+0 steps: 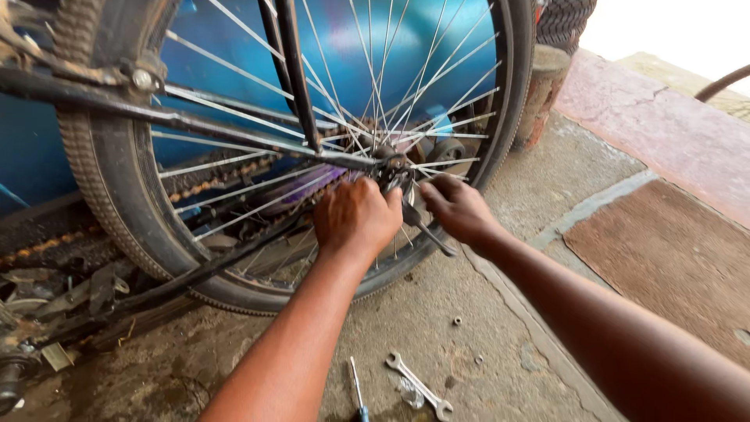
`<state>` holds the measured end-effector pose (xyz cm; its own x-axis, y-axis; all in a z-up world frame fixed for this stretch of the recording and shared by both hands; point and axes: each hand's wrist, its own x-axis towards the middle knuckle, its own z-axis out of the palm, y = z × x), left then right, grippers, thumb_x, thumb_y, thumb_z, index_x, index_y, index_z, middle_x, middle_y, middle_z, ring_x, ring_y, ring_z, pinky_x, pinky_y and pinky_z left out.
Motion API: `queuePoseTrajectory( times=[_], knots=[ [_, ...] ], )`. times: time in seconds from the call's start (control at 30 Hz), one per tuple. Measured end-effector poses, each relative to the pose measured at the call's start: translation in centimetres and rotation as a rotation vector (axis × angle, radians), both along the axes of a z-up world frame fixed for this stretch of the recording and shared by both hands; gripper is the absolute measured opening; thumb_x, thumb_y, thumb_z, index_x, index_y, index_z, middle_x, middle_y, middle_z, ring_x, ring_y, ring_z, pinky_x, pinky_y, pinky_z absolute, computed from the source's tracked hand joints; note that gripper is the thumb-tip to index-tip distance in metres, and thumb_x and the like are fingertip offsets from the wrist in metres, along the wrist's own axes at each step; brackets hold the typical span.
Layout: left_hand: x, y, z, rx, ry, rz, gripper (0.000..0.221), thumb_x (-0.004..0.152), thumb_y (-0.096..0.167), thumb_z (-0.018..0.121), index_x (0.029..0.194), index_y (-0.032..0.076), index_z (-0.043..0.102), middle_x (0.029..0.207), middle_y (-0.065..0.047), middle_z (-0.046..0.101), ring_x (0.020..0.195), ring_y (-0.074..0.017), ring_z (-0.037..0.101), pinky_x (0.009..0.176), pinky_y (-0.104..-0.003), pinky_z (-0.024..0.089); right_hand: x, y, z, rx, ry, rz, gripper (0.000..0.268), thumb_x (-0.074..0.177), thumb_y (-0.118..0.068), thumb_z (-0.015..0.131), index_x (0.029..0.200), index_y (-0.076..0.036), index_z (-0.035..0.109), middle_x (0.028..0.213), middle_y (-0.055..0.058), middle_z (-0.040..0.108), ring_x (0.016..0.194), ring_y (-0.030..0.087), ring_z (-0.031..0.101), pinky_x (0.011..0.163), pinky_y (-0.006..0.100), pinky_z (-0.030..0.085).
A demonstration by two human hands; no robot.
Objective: The person repairs the rear wheel assembly of a bicycle by first loosening a bolt with a screwdriver and then using a hammer and a wrench to adjust and secure a metal bracket and rod to the wheel axle.
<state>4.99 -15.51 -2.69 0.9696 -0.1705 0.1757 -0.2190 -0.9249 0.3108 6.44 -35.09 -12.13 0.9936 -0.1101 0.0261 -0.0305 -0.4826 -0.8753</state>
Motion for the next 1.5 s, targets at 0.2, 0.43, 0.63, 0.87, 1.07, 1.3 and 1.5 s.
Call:
queuePoseTrajectory(
  times=[0.2,0.43,0.63,0.87,1.07,1.3,1.5],
  knots=[
    [0.0,0.9,0.3,-0.107,0.035,-0.002,0.049,0.093,0.051,0.059,0.091,0.005,0.076,0.097,-0.022,0.074,0.092,-0.0394,0.073,0.077,-0.052,0.057,-5.5,0.4,-8.6,-1.084,0.435,0.143,0.03,0.109,-0.026,0.037,0.115,-0.006,0.058,0.086,0.016,0.071,0.07,0.03,0.074,0.057,0.047,0.06],
    [0.1,2.5,-0.8,-0.265,0.143,-0.016,0.054,0.096,0.054,0.057,0.086,0.005,0.078,0.086,-0.021,0.074,0.083,-0.0372,0.075,0.073,-0.05,0.059,-14.2,5.3,-22.4,-1.098,0.697,0.51,0.028,0.105,-0.026,0.049,0.124,-0.007,0.055,0.092,0.015,0.07,0.075,0.026,0.072,0.06,0.042,0.06],
    [2.1,2.0,-6.0,-0.298,0.161,-0.107,0.032,0.097,0.035,0.06,0.092,0.006,0.073,0.088,-0.02,0.076,0.076,-0.034,0.077,0.067,-0.046,0.062,-16.8,5.4,-31.3,-0.881,0.469,0.412,0.029,0.114,-0.028,0.035,0.122,-0.009,0.056,0.071,0.011,0.06,0.062,0.025,0.065,0.053,0.044,0.053],
    [2.9,3.6,-15.2,-0.942,0.781,0.001,0.025,0.087,0.028,0.074,0.098,0.011,0.059,0.076,-0.006,0.07,0.063,-0.0234,0.067,0.058,-0.043,0.057,-20.8,3.0,-36.2,-1.19,0.217,0.437,0.032,0.111,-0.024,0.037,0.115,0.004,0.052,0.063,0.006,0.059,0.051,0.023,0.061,0.04,0.041,0.048],
    [3.9,4.7,-18.7,-0.906,0.654,-0.053,0.032,0.087,0.035,0.079,0.089,0.005,0.066,0.075,-0.006,0.067,0.066,-0.0199,0.063,0.06,-0.037,0.053,-20.5,2.8,-30.4,-1.057,0.439,0.386,0.016,0.103,-0.014,0.045,0.103,-0.001,0.055,0.069,0.005,0.056,0.054,0.017,0.059,0.044,0.035,0.049],
    [3.6,4.8,-15.2,-0.681,0.54,-0.311,0.037,0.085,0.042,0.074,0.1,0.009,0.074,0.094,-0.01,0.078,0.089,-0.0238,0.075,0.082,-0.04,0.058,-12.8,10.0,-17.9,-0.517,0.387,-0.066,0.022,0.101,-0.029,0.056,0.11,-0.012,0.066,0.1,0.011,0.073,0.085,0.03,0.071,0.075,0.047,0.056],
    [1.3,9.1,-8.4,-0.479,0.567,-0.344,0.043,0.085,0.045,0.072,0.112,0.011,0.071,0.106,-0.013,0.077,0.1,-0.0256,0.074,0.09,-0.04,0.056,-8.0,16.8,-14.3,-0.927,0.597,0.304,0.103,0.073,-0.058,0.088,0.154,-0.021,0.036,0.119,0.014,0.067,0.106,0.033,0.067,0.09,0.047,0.055]
  ],
)
